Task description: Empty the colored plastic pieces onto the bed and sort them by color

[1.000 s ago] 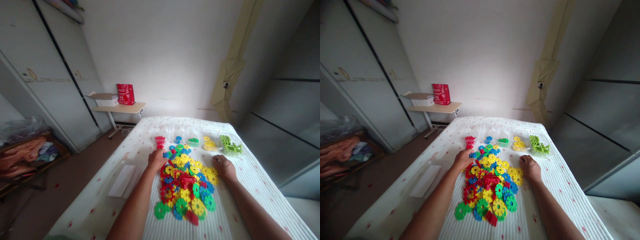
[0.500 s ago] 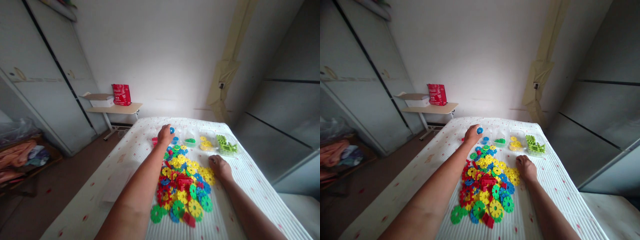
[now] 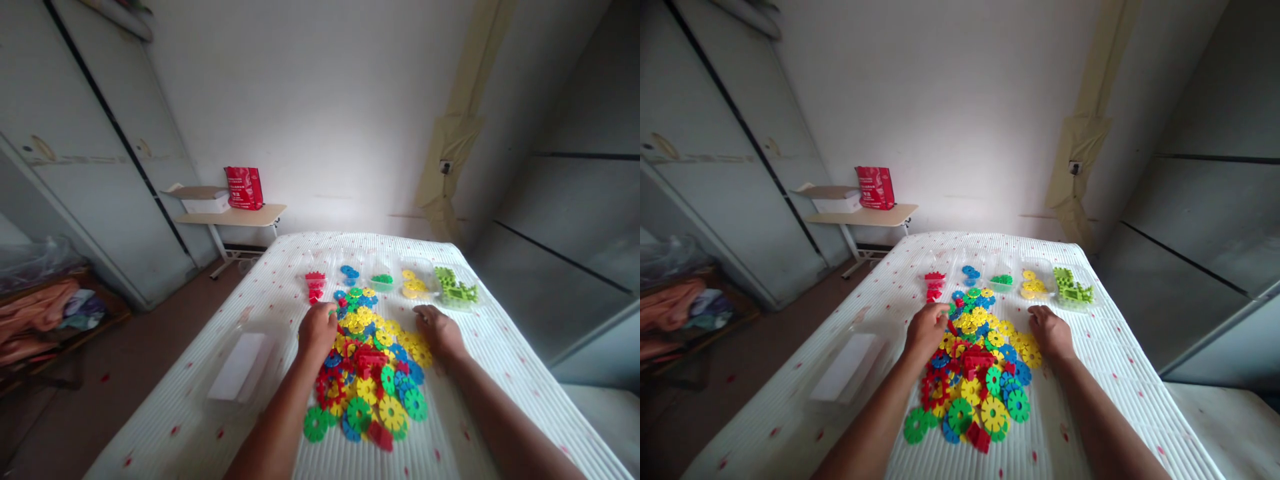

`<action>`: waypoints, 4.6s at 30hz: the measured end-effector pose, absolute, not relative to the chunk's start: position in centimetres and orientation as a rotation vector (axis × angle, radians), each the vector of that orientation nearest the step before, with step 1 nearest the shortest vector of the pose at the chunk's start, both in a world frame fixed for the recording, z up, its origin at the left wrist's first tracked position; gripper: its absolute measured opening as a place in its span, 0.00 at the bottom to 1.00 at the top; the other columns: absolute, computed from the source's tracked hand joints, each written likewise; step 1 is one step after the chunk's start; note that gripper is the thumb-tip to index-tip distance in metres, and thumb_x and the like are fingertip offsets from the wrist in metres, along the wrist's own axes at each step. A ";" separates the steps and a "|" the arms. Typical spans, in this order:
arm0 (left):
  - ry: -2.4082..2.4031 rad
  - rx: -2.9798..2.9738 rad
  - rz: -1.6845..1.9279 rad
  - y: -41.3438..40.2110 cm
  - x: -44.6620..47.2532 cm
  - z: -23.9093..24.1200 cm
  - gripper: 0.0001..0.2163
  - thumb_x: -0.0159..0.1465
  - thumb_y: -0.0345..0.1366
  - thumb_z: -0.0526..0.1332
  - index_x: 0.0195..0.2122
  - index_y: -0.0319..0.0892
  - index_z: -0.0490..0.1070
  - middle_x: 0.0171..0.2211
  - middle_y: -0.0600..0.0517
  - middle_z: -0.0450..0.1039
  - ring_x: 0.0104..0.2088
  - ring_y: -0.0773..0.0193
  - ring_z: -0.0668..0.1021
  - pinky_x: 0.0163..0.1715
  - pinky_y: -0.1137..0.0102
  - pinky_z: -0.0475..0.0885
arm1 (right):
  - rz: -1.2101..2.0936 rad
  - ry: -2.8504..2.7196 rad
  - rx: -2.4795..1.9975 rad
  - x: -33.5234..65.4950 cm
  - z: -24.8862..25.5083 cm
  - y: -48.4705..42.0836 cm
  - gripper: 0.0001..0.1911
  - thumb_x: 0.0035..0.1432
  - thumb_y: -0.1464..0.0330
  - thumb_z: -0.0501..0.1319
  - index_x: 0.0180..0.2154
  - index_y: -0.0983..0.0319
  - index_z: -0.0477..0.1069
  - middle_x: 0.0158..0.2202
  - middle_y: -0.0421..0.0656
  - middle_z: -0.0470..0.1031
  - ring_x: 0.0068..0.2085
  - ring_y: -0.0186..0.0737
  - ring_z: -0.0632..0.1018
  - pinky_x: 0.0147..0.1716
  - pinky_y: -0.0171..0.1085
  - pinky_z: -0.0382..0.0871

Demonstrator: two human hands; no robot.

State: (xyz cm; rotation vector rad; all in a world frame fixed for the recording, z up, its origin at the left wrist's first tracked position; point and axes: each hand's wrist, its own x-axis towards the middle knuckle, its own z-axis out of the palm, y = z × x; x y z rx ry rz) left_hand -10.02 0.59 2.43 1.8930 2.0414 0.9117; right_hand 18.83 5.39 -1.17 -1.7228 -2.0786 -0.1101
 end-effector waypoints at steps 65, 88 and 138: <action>1.862 1.992 1.432 -0.9 -11.0 -2.3 0.10 0.56 0.25 0.53 0.31 0.42 0.73 0.32 0.51 0.76 0.35 0.63 0.77 0.40 0.68 0.71 | -0.084 -2.352 -2.041 11.0 2.6 7.0 0.18 0.62 0.66 0.48 0.51 0.61 0.65 0.44 0.52 0.73 0.41 0.43 0.77 0.34 0.36 0.67; 1.822 1.942 1.441 -1.0 -11.1 -2.3 0.10 0.55 0.25 0.53 0.30 0.42 0.73 0.32 0.51 0.77 0.34 0.63 0.77 0.39 0.68 0.70 | 0.150 -2.450 -1.704 12.1 2.2 8.3 0.28 0.56 0.64 0.57 0.59 0.59 0.58 0.47 0.44 0.75 0.45 0.39 0.76 0.44 0.34 0.66; 1.834 1.963 1.450 -0.6 -11.2 -2.8 0.10 0.56 0.25 0.54 0.30 0.42 0.73 0.32 0.51 0.77 0.34 0.64 0.77 0.40 0.69 0.70 | 0.219 -2.423 -1.608 8.6 2.1 7.3 0.20 0.54 0.61 0.60 0.48 0.60 0.71 0.44 0.47 0.75 0.43 0.43 0.77 0.41 0.36 0.68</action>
